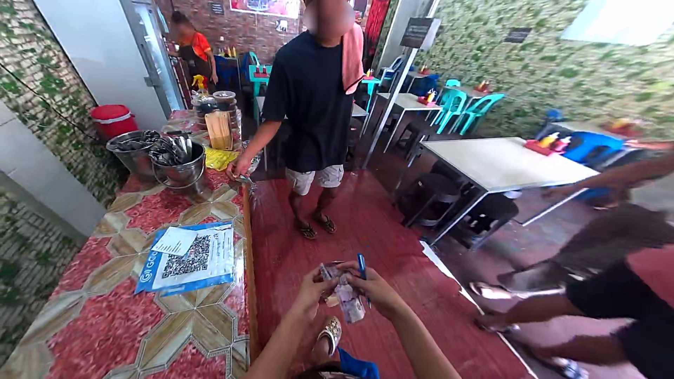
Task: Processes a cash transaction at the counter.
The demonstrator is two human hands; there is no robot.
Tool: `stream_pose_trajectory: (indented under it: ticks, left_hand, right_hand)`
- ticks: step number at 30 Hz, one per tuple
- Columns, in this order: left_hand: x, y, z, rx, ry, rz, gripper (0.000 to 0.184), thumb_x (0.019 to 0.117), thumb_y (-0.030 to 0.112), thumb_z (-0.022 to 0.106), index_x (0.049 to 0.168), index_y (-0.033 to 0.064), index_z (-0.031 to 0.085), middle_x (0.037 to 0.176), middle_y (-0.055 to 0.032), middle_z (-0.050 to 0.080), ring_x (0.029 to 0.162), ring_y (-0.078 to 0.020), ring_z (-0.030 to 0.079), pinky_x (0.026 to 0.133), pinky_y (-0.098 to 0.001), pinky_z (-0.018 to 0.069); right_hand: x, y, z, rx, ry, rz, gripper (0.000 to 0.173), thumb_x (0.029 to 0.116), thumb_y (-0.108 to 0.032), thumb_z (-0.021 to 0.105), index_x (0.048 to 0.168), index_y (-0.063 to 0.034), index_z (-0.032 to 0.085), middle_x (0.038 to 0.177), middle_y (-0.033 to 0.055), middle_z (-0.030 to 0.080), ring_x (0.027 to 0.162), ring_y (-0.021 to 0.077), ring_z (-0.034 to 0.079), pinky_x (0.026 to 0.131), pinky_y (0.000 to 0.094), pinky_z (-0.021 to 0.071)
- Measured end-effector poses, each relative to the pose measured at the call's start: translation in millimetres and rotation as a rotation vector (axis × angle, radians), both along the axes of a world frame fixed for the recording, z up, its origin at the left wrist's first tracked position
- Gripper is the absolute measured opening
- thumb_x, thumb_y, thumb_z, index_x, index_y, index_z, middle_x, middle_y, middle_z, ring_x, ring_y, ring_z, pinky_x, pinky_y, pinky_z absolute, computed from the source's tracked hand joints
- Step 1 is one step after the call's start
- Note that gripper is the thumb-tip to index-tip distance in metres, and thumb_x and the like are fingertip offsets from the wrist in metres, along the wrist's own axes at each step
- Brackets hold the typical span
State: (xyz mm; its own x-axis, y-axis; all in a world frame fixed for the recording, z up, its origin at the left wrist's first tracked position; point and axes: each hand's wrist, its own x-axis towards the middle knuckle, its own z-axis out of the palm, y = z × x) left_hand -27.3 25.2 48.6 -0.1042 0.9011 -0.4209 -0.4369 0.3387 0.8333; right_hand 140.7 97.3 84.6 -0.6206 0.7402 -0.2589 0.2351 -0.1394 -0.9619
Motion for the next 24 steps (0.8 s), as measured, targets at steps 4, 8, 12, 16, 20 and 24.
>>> stream_pose_trajectory:
  ticks: [4,8,12,16,20,24]
  left_hand:
    - [-9.2,9.7,-1.4,-0.044,0.023,-0.083,0.049,0.0959,0.001,0.067,0.142,0.0006,0.05,0.118,-0.0162,0.065,0.093,-0.0194,0.066,0.08,-0.037,0.0565]
    - [-13.4,15.3,-1.7,-0.062,0.048,-0.124,0.05,0.0957,-0.001,0.066,0.144,0.0009,0.05,0.121,-0.0169,0.065,0.093,-0.02,0.066,0.08,-0.0369,0.0562]
    - [-8.6,16.3,-10.6,-0.077,0.098,-0.163,0.04,0.0962,-0.001,0.064,0.135,-0.0019,0.054,0.109,-0.016,0.067,0.086,-0.0193,0.067,0.074,-0.0361,0.0576]
    - [-1.4,13.2,-7.9,-0.073,0.189,-0.202,0.027,0.1001,0.002,0.058,0.126,-0.0064,0.057,0.102,-0.016,0.067,0.081,-0.0185,0.067,0.073,-0.0348,0.0582]
    - [4.8,9.5,-7.3,-0.041,0.187,-0.243,0.023,0.1017,0.01,0.062,0.118,-0.0065,0.061,0.097,-0.0138,0.069,0.08,-0.0169,0.069,0.073,-0.0331,0.0597]
    - [7.2,7.8,-9.3,-0.005,0.205,-0.233,0.018,0.0981,0.007,0.067,0.109,-0.0066,0.064,0.089,-0.0114,0.071,0.074,-0.0141,0.069,0.069,-0.0302,0.0601]
  right_hand:
    - [-4.6,-2.0,-8.7,-0.023,-0.035,-0.106,0.03,0.0993,0.003,0.053,0.129,-0.0014,0.056,0.105,0.0076,0.063,0.072,0.0096,0.059,0.066,0.0283,0.0521]
    - [-7.4,-5.9,-8.9,-0.034,-0.038,-0.207,0.05,0.0958,0.006,0.058,0.142,-0.0033,0.04,0.121,0.015,0.057,0.086,0.0174,0.064,0.072,0.0348,0.0561]
    - [-1.0,-11.7,-11.8,-0.042,-0.082,-0.193,0.071,0.0951,0.003,0.059,0.157,-0.0086,0.027,0.135,0.0248,0.055,0.104,0.0283,0.066,0.087,0.0452,0.0564]
    - [4.8,-16.4,-12.8,-0.009,-0.098,-0.122,0.056,0.0967,0.004,0.056,0.15,-0.0031,0.041,0.139,0.0225,0.056,0.119,0.0274,0.061,0.1,0.0456,0.0512]
    - [9.2,-18.3,-15.5,0.027,-0.11,-0.114,0.048,0.0967,0.005,0.056,0.143,0.0003,0.048,0.135,0.0211,0.059,0.118,0.0247,0.061,0.1,0.0426,0.0507]
    - [10.7,-20.5,-16.1,0.022,-0.091,-0.126,0.044,0.0968,0.004,0.057,0.14,0.001,0.05,0.131,0.0192,0.06,0.112,0.0208,0.062,0.096,0.0384,0.052]
